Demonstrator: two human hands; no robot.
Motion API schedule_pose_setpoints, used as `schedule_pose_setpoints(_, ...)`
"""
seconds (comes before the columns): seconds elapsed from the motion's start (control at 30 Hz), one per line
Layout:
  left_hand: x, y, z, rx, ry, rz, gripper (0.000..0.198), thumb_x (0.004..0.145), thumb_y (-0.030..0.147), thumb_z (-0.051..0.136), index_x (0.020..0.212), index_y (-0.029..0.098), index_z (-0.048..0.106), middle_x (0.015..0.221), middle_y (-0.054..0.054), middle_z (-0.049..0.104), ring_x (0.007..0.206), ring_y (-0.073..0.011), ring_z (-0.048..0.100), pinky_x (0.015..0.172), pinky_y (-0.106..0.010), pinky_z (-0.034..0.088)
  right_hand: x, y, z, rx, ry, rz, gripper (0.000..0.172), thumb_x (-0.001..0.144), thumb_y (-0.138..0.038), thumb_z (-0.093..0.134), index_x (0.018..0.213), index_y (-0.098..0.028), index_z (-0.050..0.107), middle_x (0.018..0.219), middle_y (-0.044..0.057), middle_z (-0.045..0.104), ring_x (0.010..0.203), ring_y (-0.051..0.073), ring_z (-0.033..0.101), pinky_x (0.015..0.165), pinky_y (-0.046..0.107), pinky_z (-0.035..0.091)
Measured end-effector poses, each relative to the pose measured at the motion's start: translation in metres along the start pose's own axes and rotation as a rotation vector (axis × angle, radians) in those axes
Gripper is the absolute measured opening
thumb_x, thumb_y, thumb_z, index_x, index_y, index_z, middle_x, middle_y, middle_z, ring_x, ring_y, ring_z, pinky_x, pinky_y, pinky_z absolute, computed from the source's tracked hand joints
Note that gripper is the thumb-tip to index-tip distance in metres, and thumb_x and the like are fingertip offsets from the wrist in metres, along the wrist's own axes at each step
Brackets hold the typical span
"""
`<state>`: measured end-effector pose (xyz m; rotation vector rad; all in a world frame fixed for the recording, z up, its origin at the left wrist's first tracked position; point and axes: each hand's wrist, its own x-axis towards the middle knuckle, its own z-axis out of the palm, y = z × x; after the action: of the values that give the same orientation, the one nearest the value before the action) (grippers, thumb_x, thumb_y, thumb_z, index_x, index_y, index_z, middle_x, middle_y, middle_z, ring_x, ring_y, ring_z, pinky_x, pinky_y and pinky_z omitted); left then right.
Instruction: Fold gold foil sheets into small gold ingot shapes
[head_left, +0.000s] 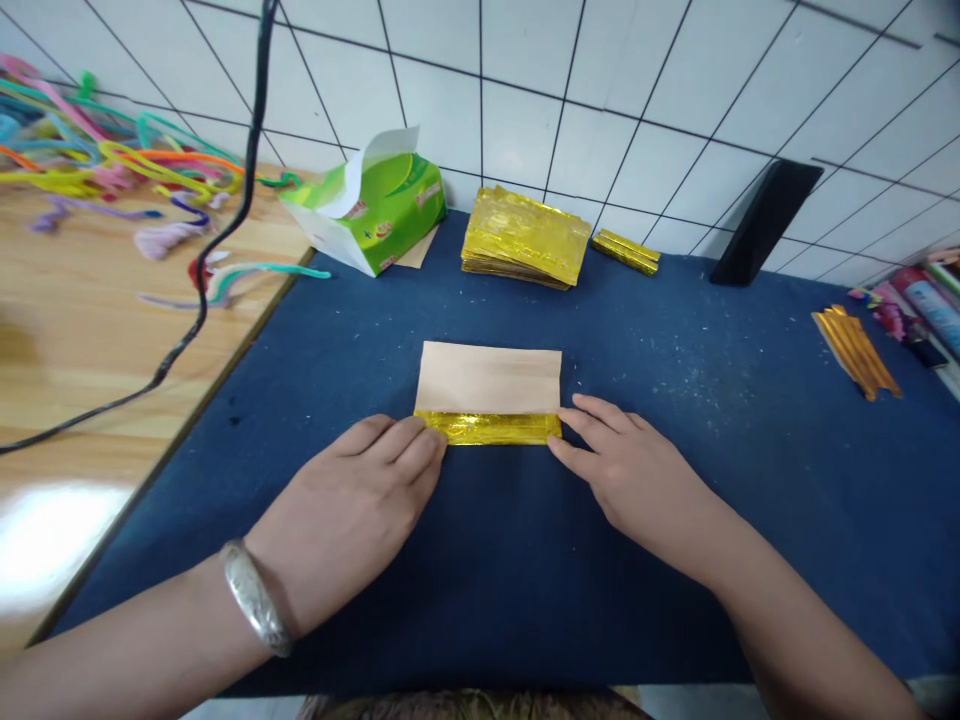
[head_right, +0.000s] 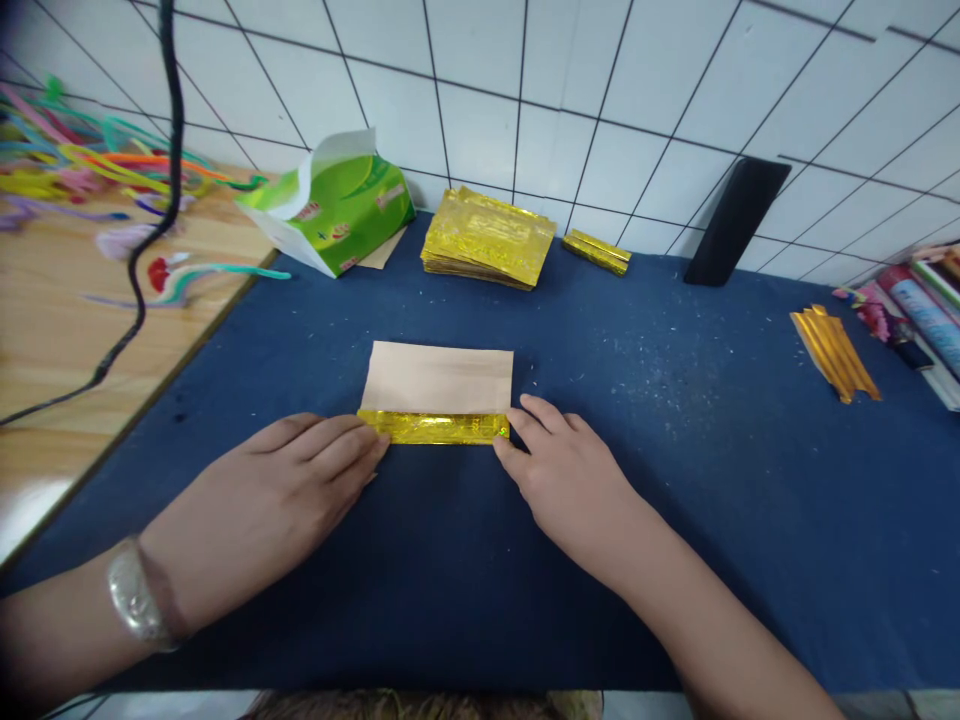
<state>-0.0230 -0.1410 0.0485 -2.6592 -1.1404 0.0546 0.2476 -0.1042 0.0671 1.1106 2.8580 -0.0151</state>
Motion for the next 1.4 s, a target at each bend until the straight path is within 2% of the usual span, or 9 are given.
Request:
schedule_pose_setpoints(0.2,0.0,0.003,0.014,-0.038,0.095,-0.007,0.026,0.083,0.012,0.047,0.103,0.01,0.063,0.11,-0.013,0.06,0.09,-0.0231,0.058,0.079,-0.037,0.051,0.006,-0.004,0.014,0.004,0.177,-0.109,0.029,0.089,-0.01,0.04,0.107,-0.012,0.063,0.12,0.01,0.06,0.121,0.023,0.043,0.094,0.038,0.041)
schedule_pose_setpoints(0.37,0.008,0.003,0.012,-0.101,-0.012,-0.035,0.045,0.084,0.013,0.048,0.129,0.018,0.047,0.1,-0.01,0.06,0.09,-0.0234,0.057,0.072,-0.036,0.05,0.012,-0.007,0.025,0.051,0.271,-0.041,0.028,0.09,-0.015,0.041,0.111,-0.014,0.061,0.105,0.008,0.064,0.103,0.021,0.052,0.089,0.037,0.041)
schedule_pose_setpoints(0.47,0.014,0.002,0.01,-0.141,-0.079,-0.055,0.047,0.086,0.016,0.046,0.133,0.024,0.043,0.096,-0.009,0.059,0.091,-0.0243,0.056,0.071,-0.037,0.048,0.018,-0.014,0.025,0.067,0.241,0.009,0.035,0.091,-0.031,0.044,0.123,-0.019,0.054,0.102,0.01,0.062,0.099,0.023,0.052,0.085,0.041,0.041)
schedule_pose_setpoints(0.6,0.016,0.0,0.009,-0.205,-0.089,-0.085,0.04,0.09,0.031,0.044,0.13,0.028,0.047,0.097,-0.009,0.058,0.092,-0.0252,0.054,0.073,-0.039,0.046,0.023,-0.021,0.02,0.072,0.147,0.03,0.042,0.087,-0.046,0.048,0.122,-0.025,0.055,0.103,0.011,0.058,0.1,0.027,0.049,0.082,0.043,0.042)
schedule_pose_setpoints(0.87,0.013,0.002,0.004,-0.221,-0.093,-0.115,0.04,0.09,0.038,0.045,0.128,0.026,0.05,0.099,-0.009,0.058,0.094,-0.0254,0.053,0.077,-0.038,0.044,0.014,0.005,0.019,0.211,0.273,0.123,0.027,0.09,-0.034,0.045,0.09,-0.02,0.068,0.091,0.007,0.064,0.095,0.021,0.053,0.084,0.037,0.043)
schedule_pose_setpoints(0.97,0.014,-0.001,0.005,-0.224,-0.08,-0.105,0.041,0.09,0.042,0.044,0.128,0.027,0.05,0.106,-0.009,0.058,0.099,-0.0253,0.053,0.081,-0.039,0.042,0.022,0.02,0.024,0.276,0.36,0.27,0.031,0.089,-0.03,0.044,0.115,-0.019,0.058,0.111,0.008,0.06,0.103,0.021,0.052,0.09,0.038,0.043)
schedule_pose_setpoints(1.1,0.02,-0.018,0.012,-0.212,-0.036,-0.067,0.042,0.092,0.044,0.038,0.131,0.029,0.047,0.12,-0.009,0.056,0.112,-0.0256,0.05,0.089,-0.039,0.036,0.045,0.04,0.025,0.39,0.34,0.381,0.056,0.082,-0.032,0.052,0.135,-0.02,0.037,0.127,0.011,0.052,0.108,0.024,0.051,0.092,0.041,0.042)
schedule_pose_setpoints(1.23,0.041,-0.049,0.023,-0.257,0.017,-0.031,0.042,0.093,0.044,0.033,0.129,0.029,0.048,0.129,-0.006,0.054,0.121,-0.0237,0.045,0.1,-0.04,0.025,0.068,0.05,0.024,0.575,0.293,0.431,0.052,0.08,-0.027,0.052,0.131,-0.018,0.043,0.097,0.007,0.064,0.082,0.019,0.059,0.076,0.035,0.046)
schedule_pose_setpoints(1.4,0.093,-0.09,0.045,-0.365,0.004,-0.061,0.041,0.093,0.041,0.032,0.128,0.027,0.048,0.133,-0.005,0.051,0.127,-0.0206,0.04,0.102,-0.037,0.019,0.07,0.032,0.021,0.822,0.267,0.401,0.045,0.082,-0.024,0.048,0.127,-0.018,0.045,0.077,0.001,0.062,0.067,0.013,0.056,0.064,0.028,0.045)
